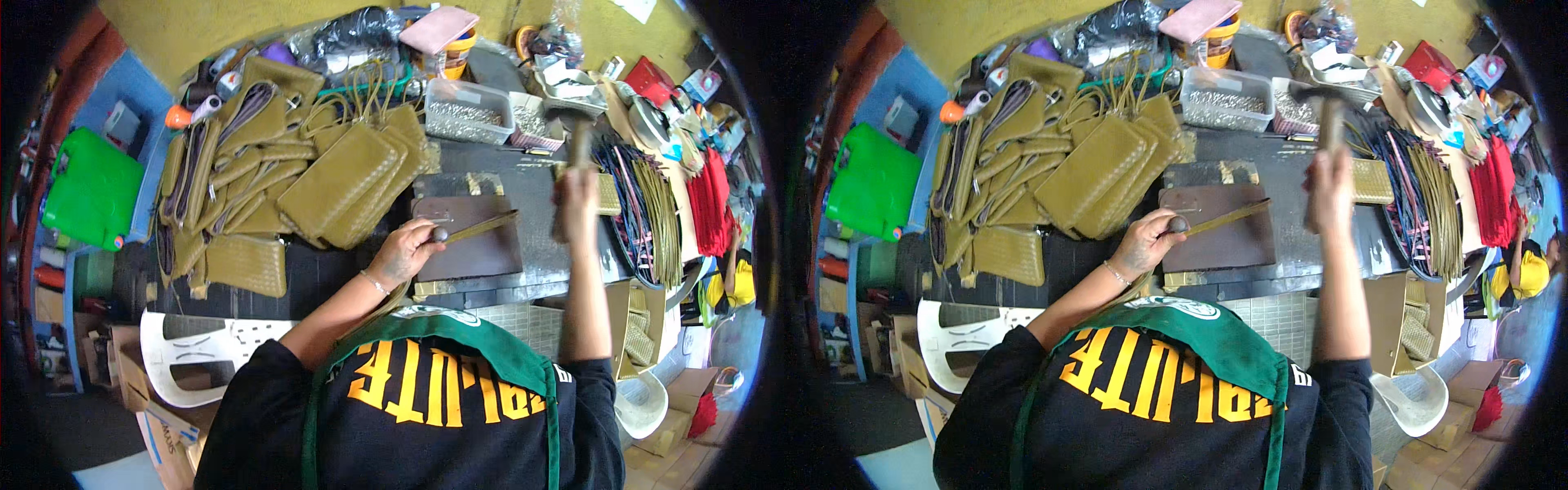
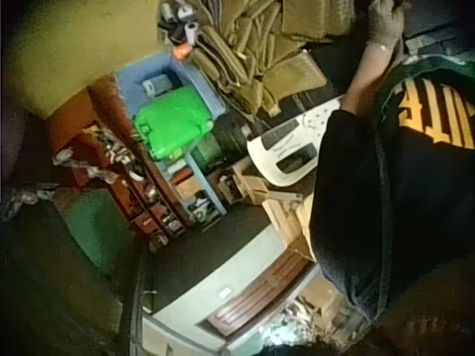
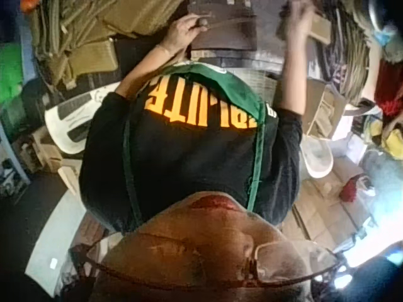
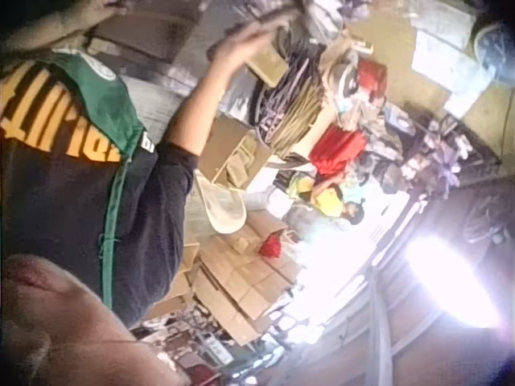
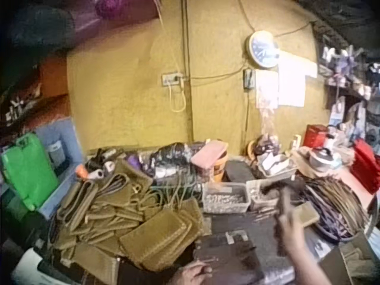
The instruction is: The person attaches straps to leather bags using a hammer to secure hardware; they measure parts with a tape, insert metal pins or rivets through the straps and bag bodies, and hammer them into place on a workbench.
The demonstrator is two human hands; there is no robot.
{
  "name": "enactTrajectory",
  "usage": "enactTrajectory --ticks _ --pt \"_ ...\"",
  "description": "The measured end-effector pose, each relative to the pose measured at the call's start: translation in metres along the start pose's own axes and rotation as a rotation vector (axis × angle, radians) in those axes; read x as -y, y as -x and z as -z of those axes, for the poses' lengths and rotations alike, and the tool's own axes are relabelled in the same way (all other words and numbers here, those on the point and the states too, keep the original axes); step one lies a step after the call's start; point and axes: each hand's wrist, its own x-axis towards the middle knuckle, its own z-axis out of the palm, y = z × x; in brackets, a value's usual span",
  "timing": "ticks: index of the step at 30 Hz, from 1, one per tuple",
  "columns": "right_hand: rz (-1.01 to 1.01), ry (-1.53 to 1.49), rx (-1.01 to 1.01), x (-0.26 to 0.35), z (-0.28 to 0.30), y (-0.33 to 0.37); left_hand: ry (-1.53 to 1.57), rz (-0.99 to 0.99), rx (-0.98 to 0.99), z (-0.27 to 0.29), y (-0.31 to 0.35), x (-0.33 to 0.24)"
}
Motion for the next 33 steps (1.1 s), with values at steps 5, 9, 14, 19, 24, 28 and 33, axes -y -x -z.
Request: enactTrajectory --ticks 5,9,14,19,24,28,33 --pt "0.37 -0.074 0.207 0.102 0.035 0.044 -0.013 -0.008 -0.013 0.002 -0.001 0.003" --pt "0.342 0.604 0.665 0.086 0.022 0.085 -0.141 -0.049 0.004 -0.005 -0.003 0.002" --pt "0.225 0.53 0.543 0.092 0.018 0.066 0.033 0.008 0.004 -0.001 0.0 0.001" --pt "0.276 0.674 0.331 0.046 0.01 0.009 -0.007 0.046 0.033 0.003 0.001 0.005" --pt "0.29 1.073 0.23 -0.076 0.004 -0.004 -0.048 0.206 -0.151 0.009 0.014 0.026" --pt "0.286 1.236 0.277 -0.096 -0.007 -0.001 0.098 0.532 0.031 0.015 0.014 0.012" --pt "0.414 1.119 0.116 -0.079 -0.008 0.0 0.034 0.565 0.122 0.018 0.014 0.016"
